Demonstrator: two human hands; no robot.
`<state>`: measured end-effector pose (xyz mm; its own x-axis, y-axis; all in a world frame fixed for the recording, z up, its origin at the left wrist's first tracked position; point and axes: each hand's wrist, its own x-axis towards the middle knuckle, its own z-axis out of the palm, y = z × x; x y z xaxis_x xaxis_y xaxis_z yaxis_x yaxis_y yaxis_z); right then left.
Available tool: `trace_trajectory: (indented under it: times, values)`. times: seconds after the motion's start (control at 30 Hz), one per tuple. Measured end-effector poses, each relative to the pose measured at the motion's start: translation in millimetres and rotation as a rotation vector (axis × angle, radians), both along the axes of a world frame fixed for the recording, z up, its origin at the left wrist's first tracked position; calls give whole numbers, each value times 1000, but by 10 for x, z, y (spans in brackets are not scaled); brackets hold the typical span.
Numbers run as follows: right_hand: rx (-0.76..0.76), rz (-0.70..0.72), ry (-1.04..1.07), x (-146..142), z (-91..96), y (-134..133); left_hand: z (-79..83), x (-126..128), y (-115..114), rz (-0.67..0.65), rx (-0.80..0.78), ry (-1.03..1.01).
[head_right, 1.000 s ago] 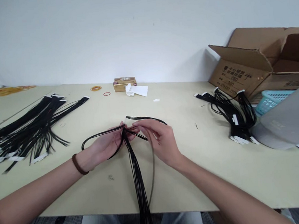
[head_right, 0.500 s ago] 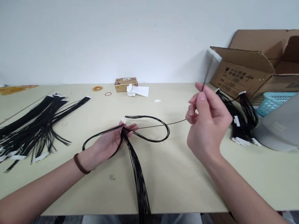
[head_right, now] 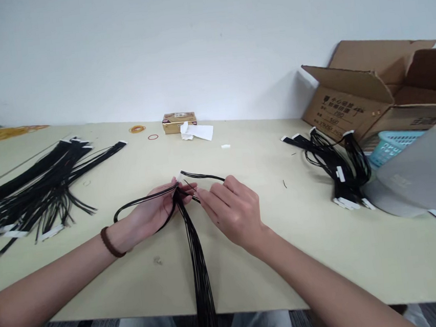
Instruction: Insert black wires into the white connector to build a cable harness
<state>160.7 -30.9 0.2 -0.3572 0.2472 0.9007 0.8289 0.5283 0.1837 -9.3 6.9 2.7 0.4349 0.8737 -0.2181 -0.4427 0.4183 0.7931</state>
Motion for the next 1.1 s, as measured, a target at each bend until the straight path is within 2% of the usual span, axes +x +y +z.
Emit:
trace_trajectory:
  times: [0.53, 0.8, 1.1]
  values:
    - [-70, -10, 32, 26, -56, 58, -15, 2, -36, -51, 77, -36]
    - [-88, 36, 61, 18, -61, 61, -3, -2, -62, -71, 96, -43]
    - [-198, 54, 160, -47, -57, 30, -1, 11, -79, -54, 146, 3]
